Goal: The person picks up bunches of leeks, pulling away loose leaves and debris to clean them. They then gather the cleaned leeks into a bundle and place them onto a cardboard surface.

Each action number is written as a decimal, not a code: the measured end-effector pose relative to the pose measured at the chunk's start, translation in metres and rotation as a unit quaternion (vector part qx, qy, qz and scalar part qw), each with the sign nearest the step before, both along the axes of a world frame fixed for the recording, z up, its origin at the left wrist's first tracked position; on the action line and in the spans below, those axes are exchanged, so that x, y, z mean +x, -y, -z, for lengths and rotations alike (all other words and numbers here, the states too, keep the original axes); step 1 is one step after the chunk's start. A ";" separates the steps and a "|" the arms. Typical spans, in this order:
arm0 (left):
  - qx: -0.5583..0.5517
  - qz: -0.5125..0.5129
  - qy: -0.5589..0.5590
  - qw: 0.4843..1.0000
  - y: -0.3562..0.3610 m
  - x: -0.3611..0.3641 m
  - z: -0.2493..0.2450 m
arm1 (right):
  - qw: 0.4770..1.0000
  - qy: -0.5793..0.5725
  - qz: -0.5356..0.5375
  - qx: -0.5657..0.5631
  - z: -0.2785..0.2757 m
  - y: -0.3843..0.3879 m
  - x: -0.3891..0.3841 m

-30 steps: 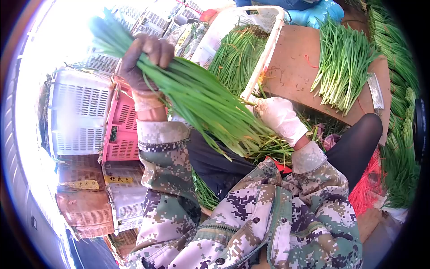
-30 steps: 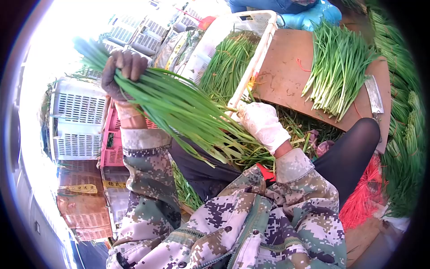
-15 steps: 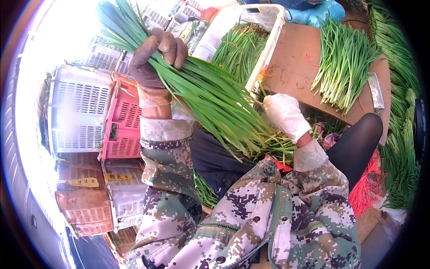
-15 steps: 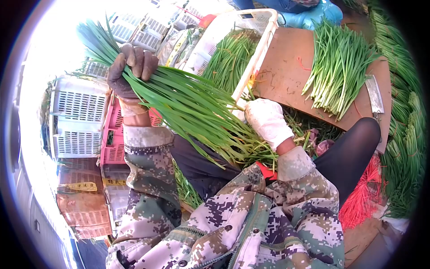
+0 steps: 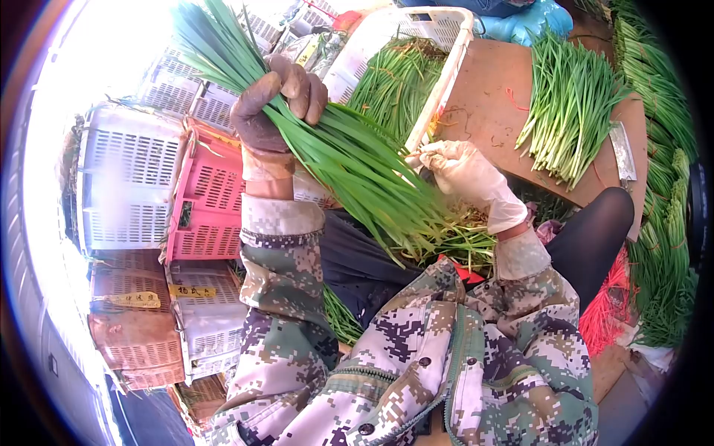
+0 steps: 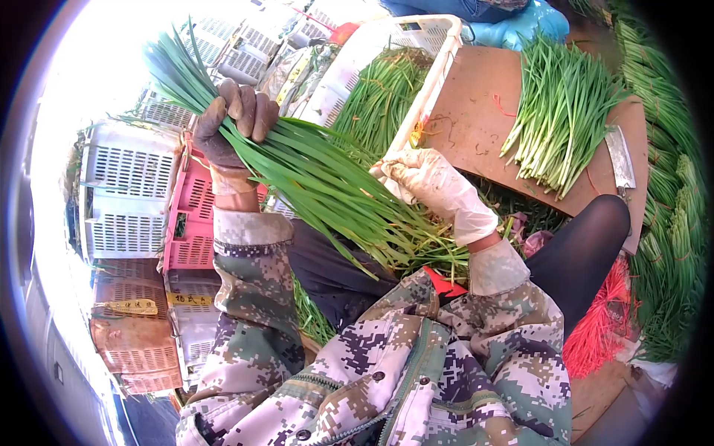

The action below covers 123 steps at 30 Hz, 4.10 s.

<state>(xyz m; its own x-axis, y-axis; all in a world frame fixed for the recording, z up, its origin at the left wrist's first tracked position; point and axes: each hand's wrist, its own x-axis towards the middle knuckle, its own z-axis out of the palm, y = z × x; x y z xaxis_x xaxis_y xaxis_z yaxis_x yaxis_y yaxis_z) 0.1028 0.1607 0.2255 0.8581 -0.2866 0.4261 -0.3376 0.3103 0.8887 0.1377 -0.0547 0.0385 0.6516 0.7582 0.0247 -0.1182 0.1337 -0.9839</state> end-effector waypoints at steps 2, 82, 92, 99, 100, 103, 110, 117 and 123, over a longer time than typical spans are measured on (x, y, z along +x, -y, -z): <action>-0.006 0.007 -0.006 1.000 -0.003 -0.001 0.004 | 0.987 -0.077 -0.013 0.141 -0.003 0.001 -0.003; -0.482 -0.257 -0.182 0.817 -0.091 0.022 0.098 | 0.899 0.383 0.148 -0.152 -0.069 0.008 -0.056; -0.459 -0.250 -0.216 0.825 -0.095 0.026 0.121 | 0.776 0.538 0.268 -0.190 -0.053 -0.009 -0.042; -0.416 -0.250 -0.213 0.848 -0.101 0.011 0.126 | 0.878 0.353 0.302 -0.118 -0.053 -0.017 -0.051; -0.414 -0.258 -0.213 0.846 -0.103 0.011 0.128 | 0.877 0.346 0.312 -0.115 -0.050 -0.019 -0.052; -0.411 -0.251 -0.194 0.855 -0.109 0.003 0.126 | 0.941 0.151 0.282 -0.112 -0.045 -0.015 -0.050; -0.442 -0.307 -0.175 0.825 -0.147 -0.009 0.136 | 0.985 0.014 0.170 -0.017 -0.054 0.023 -0.053; -0.482 -0.361 -0.146 0.785 -0.178 -0.017 0.141 | 0.988 -0.086 0.120 0.038 -0.025 0.092 -0.055; -0.511 -0.280 -0.111 0.805 -0.204 -0.021 0.155 | 0.728 0.285 -0.164 -0.601 0.044 0.100 -0.076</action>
<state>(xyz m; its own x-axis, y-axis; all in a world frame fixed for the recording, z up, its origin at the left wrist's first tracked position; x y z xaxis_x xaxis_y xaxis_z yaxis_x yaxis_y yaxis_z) 0.0817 0.3647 0.0704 0.8183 0.5747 0.0129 -0.5471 0.7717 0.3242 0.0617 -0.1545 -0.0051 0.5738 0.5680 -0.5901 0.5247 -0.8081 -0.2676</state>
